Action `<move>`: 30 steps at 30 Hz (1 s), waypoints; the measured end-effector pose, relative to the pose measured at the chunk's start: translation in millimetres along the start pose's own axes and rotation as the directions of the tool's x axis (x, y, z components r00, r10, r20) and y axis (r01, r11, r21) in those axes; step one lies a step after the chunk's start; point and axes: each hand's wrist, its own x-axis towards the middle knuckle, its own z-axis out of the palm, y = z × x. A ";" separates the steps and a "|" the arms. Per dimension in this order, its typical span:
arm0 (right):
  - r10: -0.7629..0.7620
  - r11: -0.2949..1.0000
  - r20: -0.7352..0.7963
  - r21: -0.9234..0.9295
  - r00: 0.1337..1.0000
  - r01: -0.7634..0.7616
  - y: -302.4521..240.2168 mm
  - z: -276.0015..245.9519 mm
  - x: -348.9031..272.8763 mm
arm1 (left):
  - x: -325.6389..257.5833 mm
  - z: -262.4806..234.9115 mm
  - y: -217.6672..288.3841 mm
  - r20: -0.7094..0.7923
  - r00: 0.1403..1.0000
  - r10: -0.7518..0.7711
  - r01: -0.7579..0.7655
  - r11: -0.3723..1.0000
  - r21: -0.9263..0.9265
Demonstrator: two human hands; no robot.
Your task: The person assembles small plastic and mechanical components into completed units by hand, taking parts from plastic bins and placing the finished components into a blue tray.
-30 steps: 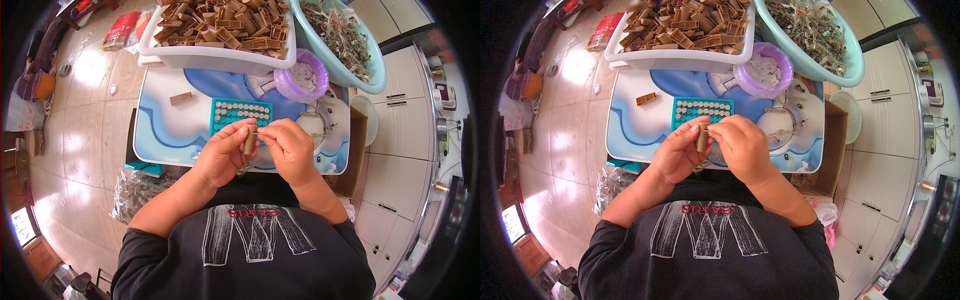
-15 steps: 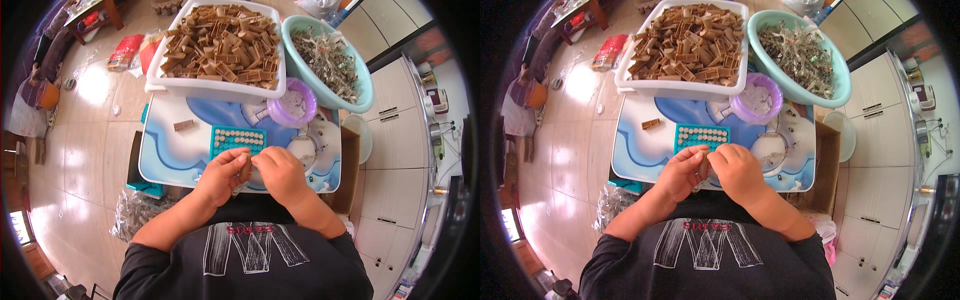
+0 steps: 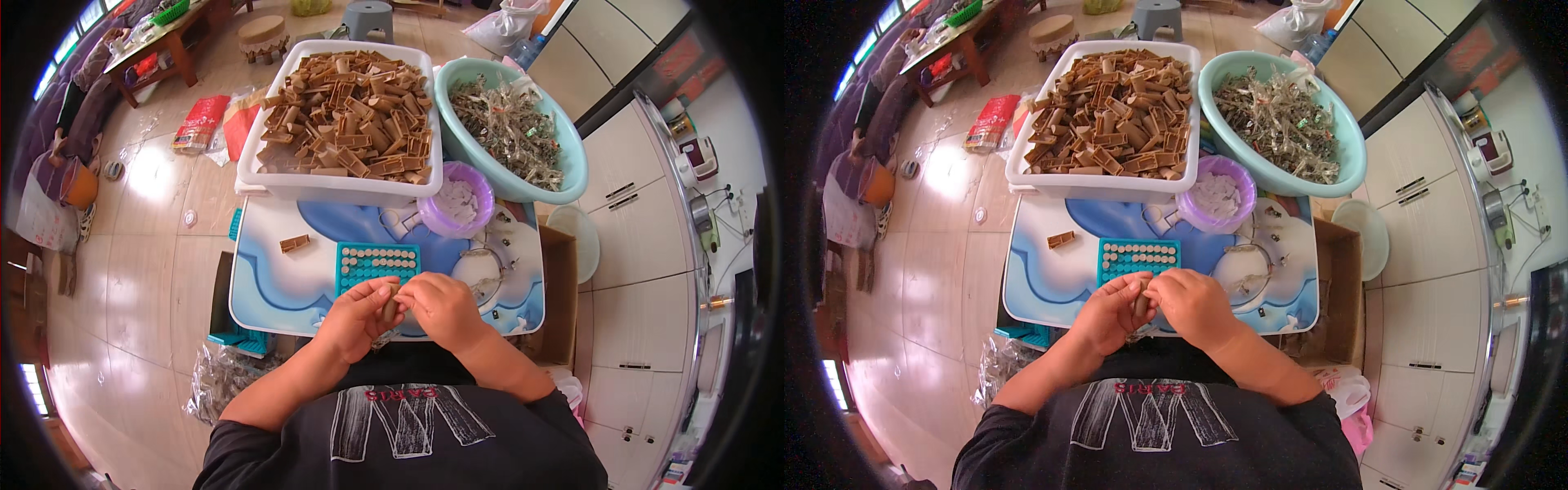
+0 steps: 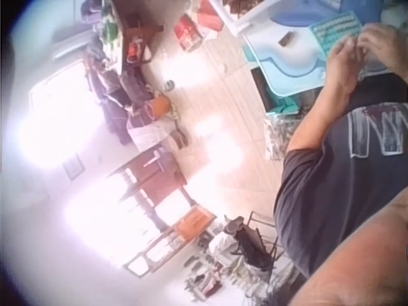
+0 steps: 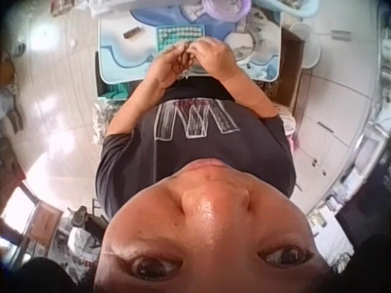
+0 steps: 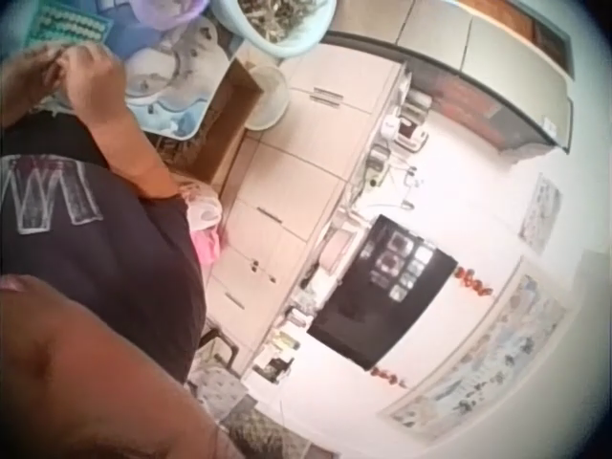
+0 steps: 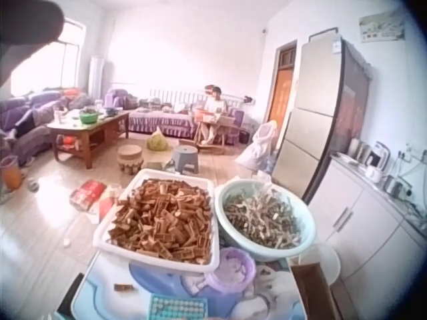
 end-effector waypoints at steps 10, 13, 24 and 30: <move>0.072 0.991 -0.081 0.121 0.994 -0.062 -0.1 1.6 -10.2 | -2.1 3.9 -2.1 -0.033 0.998 0.044 -0.044 0.999 -0.002; 0.076 0.988 -0.098 0.141 0.992 -0.061 1.0 2.7 -13.0 | -2.4 4.2 -1.5 -0.032 0.999 0.031 -0.031 1.000 -0.001; 0.066 0.987 -0.092 0.151 0.994 -0.051 2.9 4.1 -14.0 | -0.6 5.2 -6.9 -0.034 0.998 0.046 -0.046 0.999 0.021; 0.055 0.994 -0.113 0.098 0.992 -0.044 3.1 2.3 -13.7 | 1.8 5.8 -6.3 -0.007 0.999 0.053 -0.053 0.999 -0.006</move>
